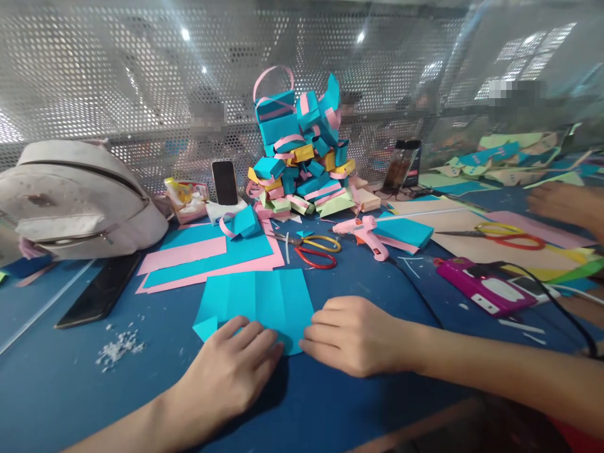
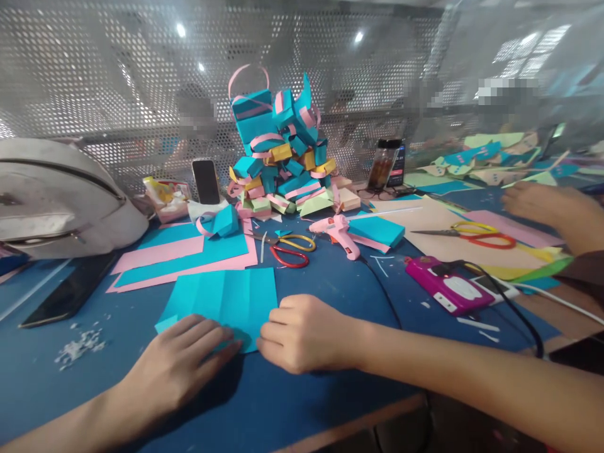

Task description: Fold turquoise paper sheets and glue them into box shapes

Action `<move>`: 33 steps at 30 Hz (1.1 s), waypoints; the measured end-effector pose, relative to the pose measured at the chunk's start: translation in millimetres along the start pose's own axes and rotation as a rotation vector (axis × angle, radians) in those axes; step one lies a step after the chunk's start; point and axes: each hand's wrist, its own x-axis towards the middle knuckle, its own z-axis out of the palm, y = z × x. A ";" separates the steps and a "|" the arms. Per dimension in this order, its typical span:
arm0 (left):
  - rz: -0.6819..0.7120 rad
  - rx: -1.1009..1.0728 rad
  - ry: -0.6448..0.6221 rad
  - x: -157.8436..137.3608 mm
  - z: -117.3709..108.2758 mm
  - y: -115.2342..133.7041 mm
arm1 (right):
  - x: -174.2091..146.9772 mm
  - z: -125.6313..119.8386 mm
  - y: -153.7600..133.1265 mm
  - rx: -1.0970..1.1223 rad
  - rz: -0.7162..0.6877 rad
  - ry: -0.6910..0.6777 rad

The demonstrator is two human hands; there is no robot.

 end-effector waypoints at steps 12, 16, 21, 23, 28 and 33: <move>-0.052 -0.248 -0.138 -5.6 -3.4 -2.7 | 17.5 1.4 47.2 0.674 0.120 -0.313; -0.037 -0.187 -0.032 -9.7 9.5 -0.4 | 23.8 15.2 57.4 0.882 0.213 -0.371; -0.042 -0.114 0.032 -23.3 6.2 -13.3 | 20.6 23.3 66.0 0.988 0.171 -0.393; -0.033 -0.177 -0.053 -32.3 -3.7 -24.3 | 18.4 17.6 69.3 0.947 0.163 -0.423; -0.124 -0.174 -0.024 -63.5 -17.6 -35.4 | 22.9 -6.4 65.1 0.703 0.123 -0.525; -0.177 -0.159 -0.109 -80.7 -18.9 -32.8 | 35.8 -14.8 34.4 0.371 0.093 -0.528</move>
